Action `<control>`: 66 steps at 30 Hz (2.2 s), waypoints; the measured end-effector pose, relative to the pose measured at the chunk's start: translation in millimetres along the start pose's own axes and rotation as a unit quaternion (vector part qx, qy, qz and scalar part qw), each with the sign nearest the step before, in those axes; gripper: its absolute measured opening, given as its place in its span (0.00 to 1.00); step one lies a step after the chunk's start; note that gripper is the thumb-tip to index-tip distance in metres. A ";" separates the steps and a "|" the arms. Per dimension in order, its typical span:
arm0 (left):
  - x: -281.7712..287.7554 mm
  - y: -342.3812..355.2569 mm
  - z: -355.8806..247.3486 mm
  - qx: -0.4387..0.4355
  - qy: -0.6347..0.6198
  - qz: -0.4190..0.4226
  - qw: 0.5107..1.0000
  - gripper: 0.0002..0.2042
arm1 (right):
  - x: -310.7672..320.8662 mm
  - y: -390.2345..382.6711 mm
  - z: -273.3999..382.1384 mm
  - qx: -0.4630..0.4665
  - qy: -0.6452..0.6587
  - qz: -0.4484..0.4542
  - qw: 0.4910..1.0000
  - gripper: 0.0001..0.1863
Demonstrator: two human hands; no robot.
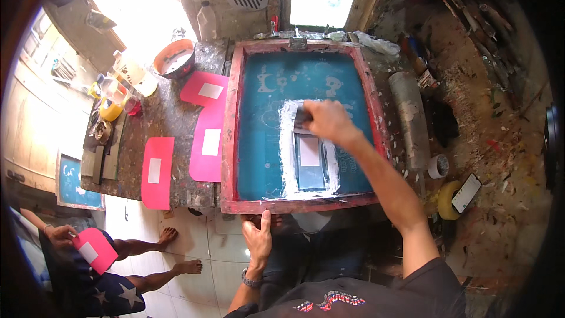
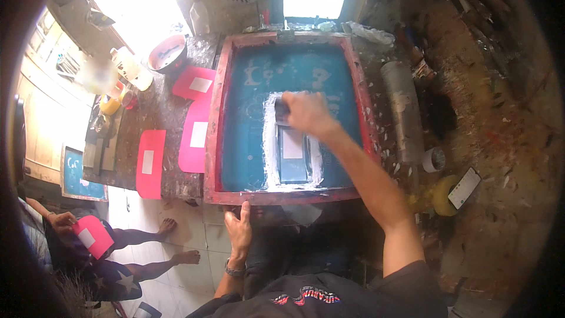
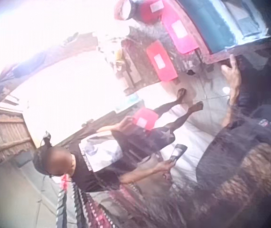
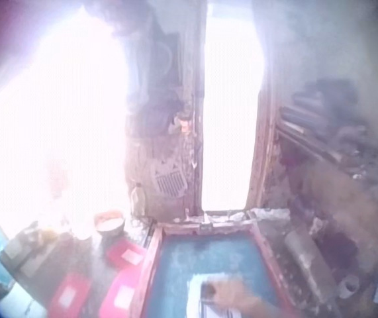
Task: The person performs screen printing by placing pink cards under a mesh screen, applying white ink with a squeegee, and lifting the screen to reveal printed cards. The person then cleans the screen with a cloth and a cleaning solution.
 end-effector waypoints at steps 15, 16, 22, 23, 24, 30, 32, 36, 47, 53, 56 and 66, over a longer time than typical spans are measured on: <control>2.5 5.3 16.1 0.164 -0.095 0.064 0.980 0.20 | -33.7 38.1 -50.6 0.151 -0.046 0.054 0.986 0.14; 3.3 4.1 15.8 0.168 -0.092 0.059 0.980 0.20 | -24.5 48.7 -51.6 0.129 -0.051 -0.002 0.990 0.14; -0.5 7.3 16.8 0.172 -0.099 0.080 0.977 0.21 | -39.6 -45.9 19.8 0.175 -0.044 0.061 0.982 0.13; -0.1 7.5 17.0 0.167 -0.099 0.078 0.978 0.21 | -44.6 -70.5 28.8 0.185 -0.091 0.079 0.975 0.13; 0.4 7.1 17.3 0.164 -0.100 0.078 0.978 0.21 | -50.1 -77.0 27.5 0.190 -0.080 0.131 0.970 0.12; 0.0 8.9 17.1 0.156 -0.089 0.099 0.979 0.21 | -19.2 -3.0 -23.2 0.097 -0.082 -0.003 0.992 0.10; 0.2 7.9 19.6 0.167 -0.084 0.100 0.977 0.22 | -21.2 3.8 -27.8 0.050 -0.048 0.005 0.998 0.12; 1.5 5.8 20.3 0.161 -0.103 0.076 0.979 0.21 | -41.6 -69.7 7.8 0.094 -0.046 0.045 0.993 0.15; 3.0 8.0 20.7 0.148 -0.096 0.081 0.981 0.20 | -48.0 13.7 -42.7 0.082 -0.031 0.036 0.995 0.13; 2.4 7.1 30.9 0.116 -0.104 0.060 0.986 0.18 | -67.3 -120.3 16.0 0.076 -0.001 0.086 0.993 0.18; 0.0 4.9 20.8 0.088 -0.088 0.039 0.991 0.18 | -55.1 -149.8 41.6 0.076 -0.105 -0.024 0.991 0.17; -15.2 25.4 -154.5 -0.252 -0.044 0.025 0.966 0.28 | 134.3 -112.7 94.4 0.121 -0.142 -0.399 0.898 0.23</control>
Point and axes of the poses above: each hand's wrist, its own y-axis towards the middle knuckle, its own x-axis out of the back of the hand, z = x × y, the point moved 7 cm from there along y, towards the middle knuckle, and after that the axes turned 6 degrees about z, right-handed, at the moved point
